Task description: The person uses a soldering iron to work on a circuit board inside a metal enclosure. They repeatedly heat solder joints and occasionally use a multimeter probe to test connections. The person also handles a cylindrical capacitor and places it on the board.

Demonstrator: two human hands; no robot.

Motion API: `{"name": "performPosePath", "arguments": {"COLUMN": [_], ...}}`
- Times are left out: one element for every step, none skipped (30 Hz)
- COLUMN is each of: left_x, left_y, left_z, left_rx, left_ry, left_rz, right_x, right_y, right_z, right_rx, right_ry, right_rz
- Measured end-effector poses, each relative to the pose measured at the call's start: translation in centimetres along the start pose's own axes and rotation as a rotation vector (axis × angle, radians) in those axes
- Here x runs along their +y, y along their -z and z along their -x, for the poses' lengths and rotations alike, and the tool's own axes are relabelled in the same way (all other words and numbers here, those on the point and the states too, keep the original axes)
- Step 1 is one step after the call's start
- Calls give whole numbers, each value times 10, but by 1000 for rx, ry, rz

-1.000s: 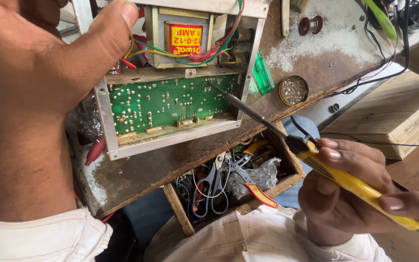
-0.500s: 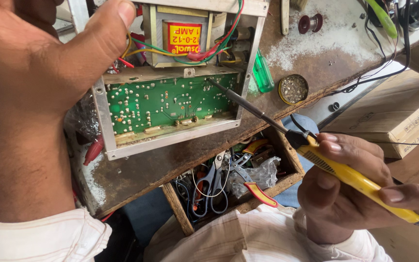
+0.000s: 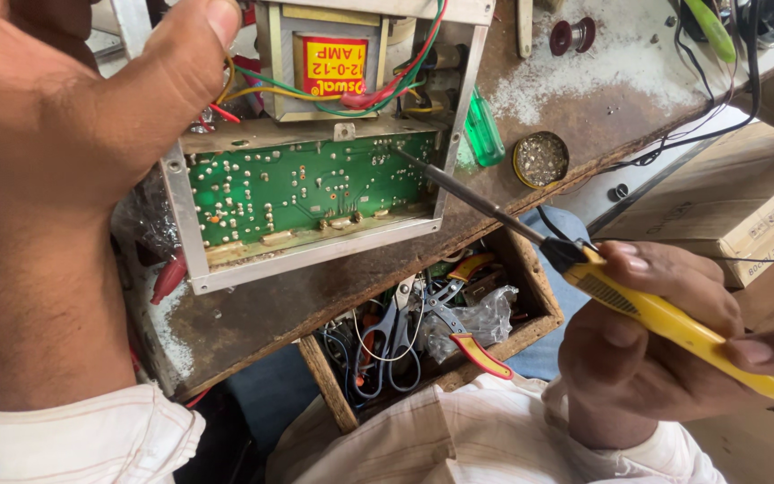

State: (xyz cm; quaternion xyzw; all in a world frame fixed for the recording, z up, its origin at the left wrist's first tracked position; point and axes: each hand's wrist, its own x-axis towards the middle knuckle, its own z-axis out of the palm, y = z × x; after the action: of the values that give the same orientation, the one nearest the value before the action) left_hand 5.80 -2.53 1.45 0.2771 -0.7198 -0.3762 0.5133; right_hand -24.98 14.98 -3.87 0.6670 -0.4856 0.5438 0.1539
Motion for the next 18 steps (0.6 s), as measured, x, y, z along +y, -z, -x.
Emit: {"name": "performPosePath", "arguments": {"left_x": [0,1,1,1,1,1,1,1,1,1,1,1,1,1,1,1,1,1], "left_y": [0,0,-1,-1,-1,-1,-2,-1,-2,-2,-2,-2,-2,-2,-2,-2,-2,-2], "left_z": [0,1,1,1,1,1,1,1,1,1,1,1,1,1,1,1,1,1], "left_rx": [1,0,2,1,2,1,3,2,5,4,4,5,5,7,7,5,7,6], "left_ry": [1,3,3,6,4,4,6,6,7,9,9,11,13,15,14,15,16,16], "left_rz": [-1,-3,-3,0,0,0,1,0,-1,-1,1,0,0,-1,-2,-2,-2,-1], "right_x": [-1,-1,-2,0,0,-1,-2,-3,-3,-3,-2,0,3,5,7,9,9,10], "right_y": [3,4,5,6,7,8,9,9,9,8,8,7,7,6,6,5,4,3], "right_z": [1,1,2,2,2,2,3,3,4,4,5,5,5,5,6,8,10,11], "right_rx": [-12,-25,-38,-49,-59,-68,-78,-82,-87,-87,-78,-70,-55,-38,-23,-9,5,28], "right_ry": [-35,-26,-16,40,97,75,53,39,25,21,27,34,50,65,54,43,31,34], "right_rz": [106,163,219,228,237,239,240,224,208,177,142,108,68,25,31,37,45,29]}}
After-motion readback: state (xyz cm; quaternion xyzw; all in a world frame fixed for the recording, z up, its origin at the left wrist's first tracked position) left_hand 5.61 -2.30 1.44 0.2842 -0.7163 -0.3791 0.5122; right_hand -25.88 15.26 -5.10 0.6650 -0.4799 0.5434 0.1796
